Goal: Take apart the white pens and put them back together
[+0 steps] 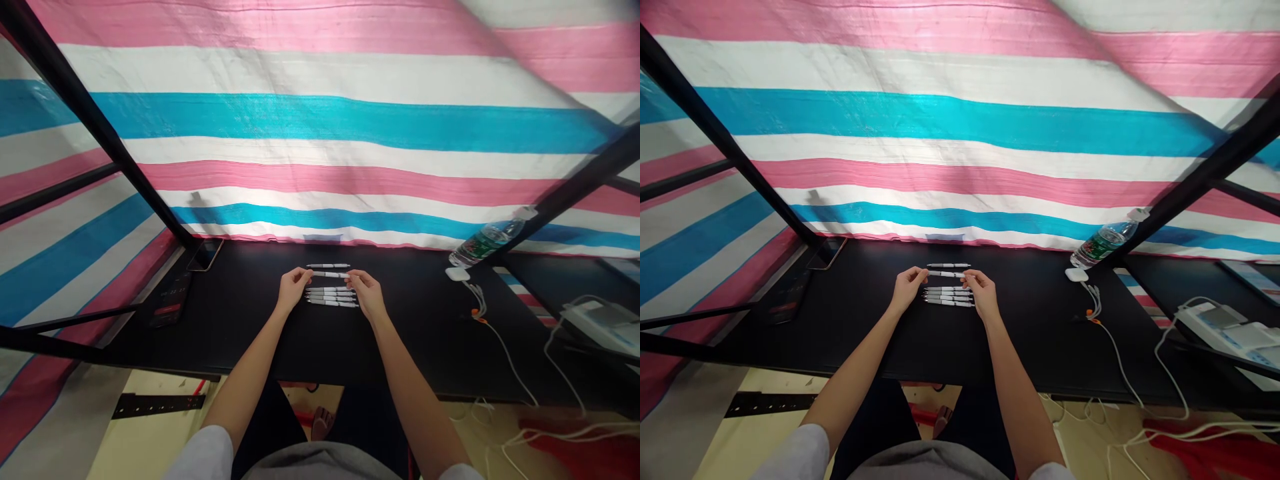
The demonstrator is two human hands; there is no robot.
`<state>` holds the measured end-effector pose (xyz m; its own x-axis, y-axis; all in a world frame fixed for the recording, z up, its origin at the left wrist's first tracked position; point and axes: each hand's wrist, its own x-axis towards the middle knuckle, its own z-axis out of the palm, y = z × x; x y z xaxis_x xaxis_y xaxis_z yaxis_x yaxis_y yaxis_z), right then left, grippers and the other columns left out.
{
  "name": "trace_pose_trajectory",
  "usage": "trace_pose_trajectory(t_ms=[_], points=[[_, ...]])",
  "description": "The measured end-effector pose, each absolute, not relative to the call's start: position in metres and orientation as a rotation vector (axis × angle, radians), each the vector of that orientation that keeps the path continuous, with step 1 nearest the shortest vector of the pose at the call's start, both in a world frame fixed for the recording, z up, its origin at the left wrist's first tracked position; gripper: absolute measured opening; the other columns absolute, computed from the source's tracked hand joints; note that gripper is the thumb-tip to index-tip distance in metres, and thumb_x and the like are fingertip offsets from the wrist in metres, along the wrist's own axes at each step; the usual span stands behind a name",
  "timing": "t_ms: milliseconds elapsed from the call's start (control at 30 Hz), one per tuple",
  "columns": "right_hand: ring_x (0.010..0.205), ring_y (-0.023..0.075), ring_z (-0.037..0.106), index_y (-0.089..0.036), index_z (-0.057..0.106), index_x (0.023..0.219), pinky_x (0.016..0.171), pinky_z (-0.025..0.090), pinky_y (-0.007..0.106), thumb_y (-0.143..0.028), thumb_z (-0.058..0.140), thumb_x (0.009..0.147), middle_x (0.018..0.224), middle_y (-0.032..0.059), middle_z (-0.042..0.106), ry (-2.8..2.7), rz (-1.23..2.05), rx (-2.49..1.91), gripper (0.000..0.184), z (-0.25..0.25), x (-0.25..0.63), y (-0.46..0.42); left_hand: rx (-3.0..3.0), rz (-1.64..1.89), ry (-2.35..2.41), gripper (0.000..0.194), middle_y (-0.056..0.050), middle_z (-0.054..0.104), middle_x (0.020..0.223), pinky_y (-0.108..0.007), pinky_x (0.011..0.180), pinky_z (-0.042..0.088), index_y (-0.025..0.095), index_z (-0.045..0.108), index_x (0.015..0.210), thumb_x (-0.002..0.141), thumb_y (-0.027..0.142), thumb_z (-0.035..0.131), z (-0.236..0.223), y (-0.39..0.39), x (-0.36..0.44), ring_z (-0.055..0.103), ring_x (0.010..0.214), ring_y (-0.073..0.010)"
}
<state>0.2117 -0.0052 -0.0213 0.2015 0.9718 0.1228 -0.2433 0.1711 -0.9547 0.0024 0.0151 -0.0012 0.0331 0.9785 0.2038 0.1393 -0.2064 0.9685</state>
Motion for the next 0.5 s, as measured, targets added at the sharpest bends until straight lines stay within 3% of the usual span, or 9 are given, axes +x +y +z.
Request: trace_pose_trajectory(t_ms=[100, 233, 367, 500], points=[[0.056, 0.0119, 0.054, -0.018, 0.070, 0.088, 0.058, 0.047, 0.028, -0.044, 0.070, 0.075, 0.066, -0.0001, 0.062, -1.047, 0.996, -1.085, 0.029, -0.024, 0.211, -0.006, 1.502, 1.266, 1.191, 0.036, 0.000, 0.058, 0.061, -0.024, 0.061, 0.039, 0.015, 0.062, 0.066, 0.081, 0.047, 0.061, -0.002, 0.014, 0.004, 0.051, 0.059, -0.0115], [0.075, 0.0165, 0.060, -0.019, 0.069, 0.108, 0.065, 0.050, 0.030, -0.038, 0.058, 0.086, 0.091, 0.0065, 0.067, -1.352, 0.663, -1.157, 0.031, -0.020, 0.207, -0.012, 1.548, 1.244, 1.200, 0.036, 0.001, 0.052, 0.059, -0.024, 0.057, 0.034, 0.015, 0.059, 0.065, 0.082, 0.047, 0.059, -0.004, 0.013, 0.005, 0.046, 0.057, -0.0107], [0.089, 0.0205, 0.061, -0.022, 0.070, 0.105, 0.081, 0.050, 0.037, -0.028, 0.049, 0.093, 0.096, 0.0073, 0.070, -1.653, 0.385, -1.168, 0.026, -0.015, 0.204, -0.017, 1.621, 1.279, 1.249, 0.043, 0.003, 0.042, 0.054, -0.024, 0.055, 0.029, 0.016, 0.049, 0.057, 0.086, 0.048, 0.054, -0.005, 0.013, 0.004, 0.037, 0.054, -0.0094], [0.090, 0.0207, 0.059, -0.023, 0.069, 0.106, 0.083, 0.050, 0.037, -0.022, 0.046, 0.094, 0.094, 0.0065, 0.067, -1.763, 0.282, -1.115, 0.026, -0.017, 0.204, -0.017, 1.666, 1.301, 1.301, 0.050, 0.004, 0.032, 0.052, -0.024, 0.053, 0.024, 0.017, 0.040, 0.052, 0.088, 0.049, 0.050, -0.007, 0.013, 0.003, 0.031, 0.052, -0.0087]])
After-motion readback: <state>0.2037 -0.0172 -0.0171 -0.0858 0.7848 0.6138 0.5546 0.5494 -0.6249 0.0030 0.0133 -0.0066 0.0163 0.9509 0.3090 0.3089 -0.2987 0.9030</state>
